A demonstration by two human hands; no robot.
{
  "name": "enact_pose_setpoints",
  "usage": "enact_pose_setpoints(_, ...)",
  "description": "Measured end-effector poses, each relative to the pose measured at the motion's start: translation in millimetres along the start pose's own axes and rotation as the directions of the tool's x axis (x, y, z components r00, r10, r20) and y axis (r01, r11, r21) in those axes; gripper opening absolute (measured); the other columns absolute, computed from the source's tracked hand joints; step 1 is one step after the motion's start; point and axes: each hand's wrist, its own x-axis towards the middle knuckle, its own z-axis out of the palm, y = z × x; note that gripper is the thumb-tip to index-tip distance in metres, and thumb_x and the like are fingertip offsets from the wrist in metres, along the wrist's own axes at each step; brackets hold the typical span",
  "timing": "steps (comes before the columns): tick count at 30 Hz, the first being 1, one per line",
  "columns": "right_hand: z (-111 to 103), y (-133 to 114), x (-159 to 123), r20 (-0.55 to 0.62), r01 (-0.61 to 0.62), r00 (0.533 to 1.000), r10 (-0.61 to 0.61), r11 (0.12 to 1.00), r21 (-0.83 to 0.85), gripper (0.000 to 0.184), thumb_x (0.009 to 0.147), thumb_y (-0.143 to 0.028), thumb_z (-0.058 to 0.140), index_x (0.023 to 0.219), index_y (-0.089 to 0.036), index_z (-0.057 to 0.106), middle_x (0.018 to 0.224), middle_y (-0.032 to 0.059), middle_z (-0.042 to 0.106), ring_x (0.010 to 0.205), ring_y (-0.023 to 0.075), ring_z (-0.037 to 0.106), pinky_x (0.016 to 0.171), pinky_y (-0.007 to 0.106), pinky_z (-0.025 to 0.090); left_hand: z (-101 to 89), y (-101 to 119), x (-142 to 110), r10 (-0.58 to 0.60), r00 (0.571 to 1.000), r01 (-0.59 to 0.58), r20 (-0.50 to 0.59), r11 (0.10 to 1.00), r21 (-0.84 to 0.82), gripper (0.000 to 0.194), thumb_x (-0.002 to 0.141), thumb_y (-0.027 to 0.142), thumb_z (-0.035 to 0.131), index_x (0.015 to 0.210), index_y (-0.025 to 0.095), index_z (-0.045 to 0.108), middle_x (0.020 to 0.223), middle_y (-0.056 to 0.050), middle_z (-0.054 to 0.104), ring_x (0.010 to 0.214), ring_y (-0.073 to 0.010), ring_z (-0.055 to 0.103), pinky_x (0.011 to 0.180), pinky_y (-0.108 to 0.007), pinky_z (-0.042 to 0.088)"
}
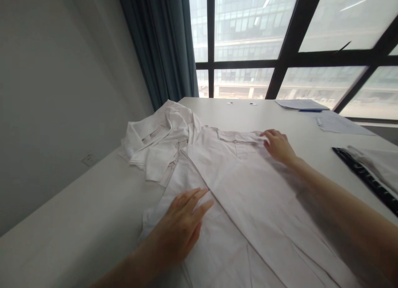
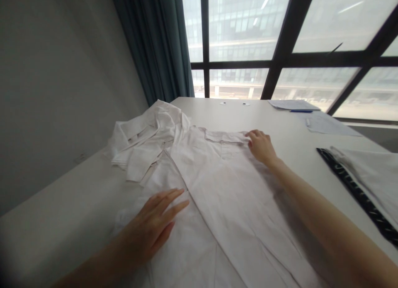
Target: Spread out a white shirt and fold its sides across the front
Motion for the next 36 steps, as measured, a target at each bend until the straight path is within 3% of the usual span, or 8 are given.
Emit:
enact_pose_setpoints(4, 3, -51, -33, 0.108, 0.092, 0.988, -0.111, 0.982, 0.167, 0.022, 0.093, -0.028, 0.042, 0.099, -0.021, 0.062, 0.098, 0.0081, 0.069, 0.096, 0.0222, 0.062, 0.086, 0.035, 0.043, 3.3, 1, -1, 0.046, 0.993, -0.048, 0.109, 0.999, 0.021, 0.057, 0.089, 0.013, 0.047, 0.144, 0.024, 0.038, 0.15, -0.006, 0.044, 0.139, -0.0241, 0.037, 0.115, -0.049, 0.032)
enact_pose_setpoints(7, 0, -76, -59, 0.178, 0.074, 0.976, -0.123, 0.963, 0.26, 0.023, 0.094, -0.035, 0.043, 0.105, -0.02, 0.057, 0.08, 0.0035, 0.068, 0.072, 0.0185, 0.062, 0.069, 0.03, 0.045, 5.7, 0, -1, 0.036, 0.991, -0.039, 0.126, 0.999, 0.021, 0.057, 0.09, 0.016, 0.049, 0.145, 0.026, 0.038, 0.151, -0.005, 0.042, 0.14, -0.0238, 0.038, 0.115, -0.048, 0.031)
enact_pose_setpoints(11, -18, -88, -83, 0.271, 0.013, 0.954, -0.126, 0.922, 0.386, 0.036, 0.092, -0.041, 0.046, 0.122, -0.021, 0.048, 0.066, -0.0027, 0.061, 0.058, 0.0171, 0.056, 0.059, 0.028, 0.041, 6.2, -1, -2, 0.03, 0.994, -0.033, 0.106, 0.999, 0.032, 0.057, 0.089, 0.017, 0.05, 0.145, 0.027, 0.038, 0.152, -0.006, 0.042, 0.14, -0.0246, 0.037, 0.116, -0.05, 0.028)
enact_pose_setpoints(17, -56, -78, -121, 0.4, 0.013, 0.902, -0.162, 0.936, 0.351, 0.056, 0.089, -0.039, 0.049, 0.141, -0.02, 0.038, 0.058, -0.0022, 0.056, 0.065, 0.023, 0.058, 0.061, 0.031, 0.041, 2.6, -5, 1, 0.034, 0.995, -0.039, 0.096, 0.998, 0.056, 0.048, 0.093, 0.024, 0.05, 0.141, 0.028, 0.043, 0.147, -0.005, 0.047, 0.138, -0.0244, 0.039, 0.117, -0.049, 0.025)
enact_pose_setpoints(22, -74, -55, -157, 0.414, -0.075, 0.907, -0.081, 0.935, 0.347, 0.046, 0.094, -0.045, 0.041, 0.137, -0.028, 0.045, 0.058, -0.003, 0.054, 0.054, 0.0193, 0.055, 0.055, 0.029, 0.041, -1.6, -5, 7, 0.036, 0.995, -0.044, 0.097, 0.996, 0.079, 0.043, 0.096, 0.029, 0.05, 0.138, 0.027, 0.046, 0.141, -0.006, 0.053, 0.135, -0.0257, 0.042, 0.116, -0.051, 0.02)
enact_pose_setpoints(25, -78, -41, -172, 0.378, -0.175, 0.926, 0.013, 0.901, 0.397, 0.047, 0.092, -0.054, 0.043, 0.132, -0.029, 0.048, 0.071, 0.0001, 0.062, 0.052, 0.0173, 0.056, 0.055, 0.029, 0.045, -7.5, -1, 16, 0.047, 0.994, -0.056, 0.103, 0.995, 0.088, 0.036, 0.095, 0.027, 0.051, 0.131, 0.025, 0.052, 0.132, -0.006, 0.059, 0.129, -0.0251, 0.048, 0.115, -0.051, 0.021)
enact_pose_setpoints(29, -85, -34, -191, 0.428, -0.24, 0.902, 0.049, 0.882, 0.406, 0.06, 0.085, -0.06, 0.052, 0.137, -0.03, 0.044, 0.093, 0.0056, 0.069, 0.055, 0.0174, 0.062, 0.058, 0.031, 0.05, -19.2, -1, 40, 0.045, 0.993, -0.059, 0.109, 0.989, 0.134, 0.023, 0.092, 0.018, 0.05, 0.112, 0.021, 0.061, 0.113, -0.006, 0.065, 0.115, -0.0228, 0.055, 0.114, -0.049, 0.023)
enact_pose_setpoints(36, -100, -27, -224, 0.54, -0.288, 0.838, 0.075, 0.902, 0.321, 0.065, 0.086, -0.051, 0.053, 0.145, -0.029, 0.039, 0.069, 0.0015, 0.067, 0.059, 0.0211, 0.063, 0.058, 0.03, 0.051, -8.3, -56, 91, 0.001, 0.997, -0.024, 0.081, 0.958, 0.284, 0.057, 0.086, 0.007, 0.045, 0.142, 0.021, 0.045, 0.15, -0.011, 0.043, 0.139, -0.0245, 0.036, 0.114, -0.042, 0.028)
